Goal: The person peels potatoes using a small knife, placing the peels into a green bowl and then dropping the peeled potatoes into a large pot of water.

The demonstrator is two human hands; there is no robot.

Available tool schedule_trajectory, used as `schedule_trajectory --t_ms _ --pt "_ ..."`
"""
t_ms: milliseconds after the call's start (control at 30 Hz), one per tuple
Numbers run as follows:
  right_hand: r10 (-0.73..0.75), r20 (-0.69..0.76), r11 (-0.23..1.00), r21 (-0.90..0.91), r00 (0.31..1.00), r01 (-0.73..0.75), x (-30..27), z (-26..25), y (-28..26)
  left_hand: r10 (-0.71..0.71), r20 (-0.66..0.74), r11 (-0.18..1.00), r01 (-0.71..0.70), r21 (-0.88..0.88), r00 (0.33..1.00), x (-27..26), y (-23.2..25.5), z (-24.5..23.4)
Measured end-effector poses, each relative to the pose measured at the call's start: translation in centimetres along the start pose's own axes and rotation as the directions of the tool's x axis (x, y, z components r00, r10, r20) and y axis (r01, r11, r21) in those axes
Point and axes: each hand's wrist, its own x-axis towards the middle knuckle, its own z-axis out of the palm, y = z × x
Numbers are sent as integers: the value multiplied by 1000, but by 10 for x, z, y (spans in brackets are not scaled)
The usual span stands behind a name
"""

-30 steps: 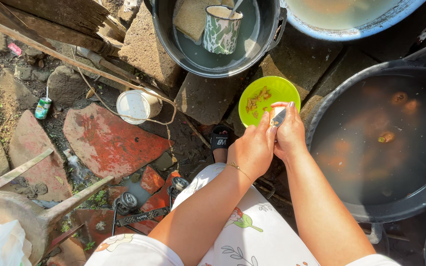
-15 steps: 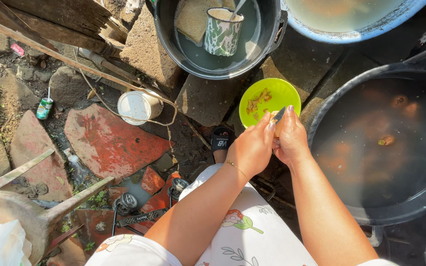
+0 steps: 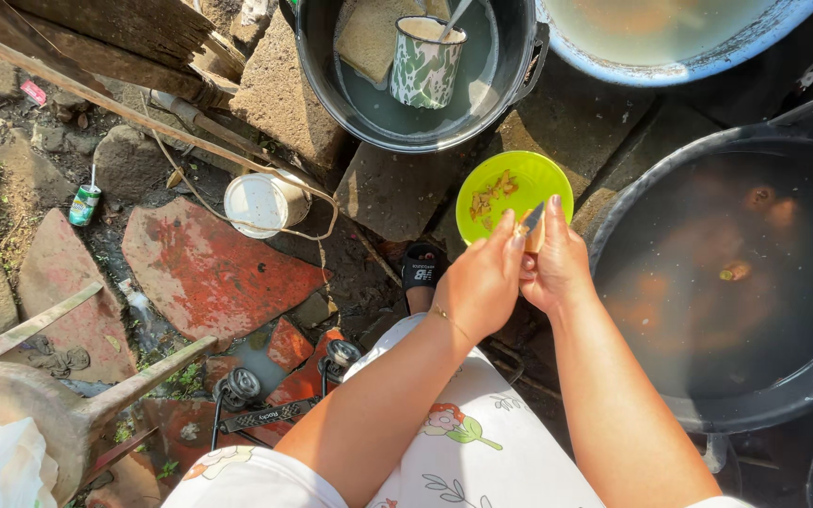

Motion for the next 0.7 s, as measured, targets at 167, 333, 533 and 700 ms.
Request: schedule_trajectory --t_ms 167,333,533,700 --pt "-27 -178 992 115 984 48 18 -6 5 3 57 987 -12 160 998 -29 21 -2" --pt "-99 -89 989 102 991 108 27 -17 13 -5 51 982 -5 191 999 -26 19 -1" --pt "-76 -148 993 80 986 88 8 6 1 -37 55 981 26 194 998 -24 20 -4" --pt "-125 -124 991 40 984 131 5 10 -1 -48 62 980 35 193 997 -25 23 -6"
